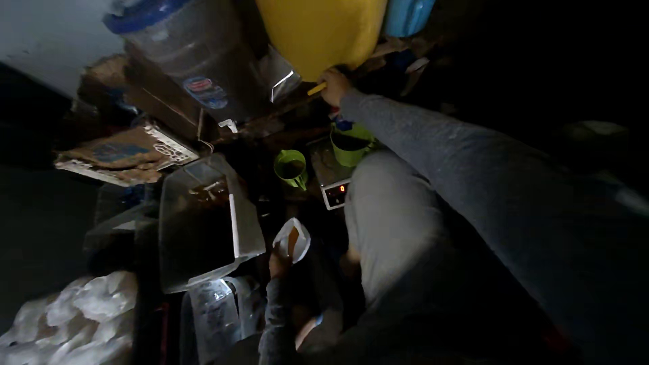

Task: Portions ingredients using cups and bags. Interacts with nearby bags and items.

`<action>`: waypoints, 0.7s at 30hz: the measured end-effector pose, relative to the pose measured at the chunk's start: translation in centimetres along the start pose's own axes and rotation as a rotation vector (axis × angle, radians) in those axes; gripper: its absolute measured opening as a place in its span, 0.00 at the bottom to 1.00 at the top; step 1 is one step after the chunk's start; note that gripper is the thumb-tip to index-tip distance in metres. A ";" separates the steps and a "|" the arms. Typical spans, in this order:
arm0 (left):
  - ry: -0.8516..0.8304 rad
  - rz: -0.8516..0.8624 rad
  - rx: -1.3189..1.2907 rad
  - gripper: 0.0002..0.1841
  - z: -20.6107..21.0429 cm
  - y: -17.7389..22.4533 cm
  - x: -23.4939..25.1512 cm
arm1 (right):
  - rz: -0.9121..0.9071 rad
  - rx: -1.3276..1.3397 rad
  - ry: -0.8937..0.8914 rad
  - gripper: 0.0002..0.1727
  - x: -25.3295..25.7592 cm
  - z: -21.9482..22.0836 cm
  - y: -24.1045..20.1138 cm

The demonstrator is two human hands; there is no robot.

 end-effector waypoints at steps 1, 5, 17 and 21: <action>0.000 -0.010 0.004 0.39 0.0 0.0 -0.2 | -0.028 -0.097 -0.053 0.27 0.7 0.5 -0.5; 0.032 -0.020 -0.012 0.36 -0.7 0.1 -0.4 | -0.080 -0.441 -0.178 0.42 2.1 3.3 -1.6; 0.080 -0.089 -0.097 0.34 -0.4 -0.8 -0.9 | -0.192 -0.724 -0.244 0.16 5.7 7.0 -2.5; 0.122 -0.072 -0.083 0.33 -0.3 -0.8 -1.0 | -0.286 -0.735 -0.176 0.14 6.8 6.9 -1.6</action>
Point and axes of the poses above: each hand's wrist, its own x-axis towards the middle knuckle, its own z-axis out of the palm, y = z × x, the point moved 7 cm from there along x, towards the middle knuckle, and after that the axes turned 13 degrees about z, right-handed, at the moved point
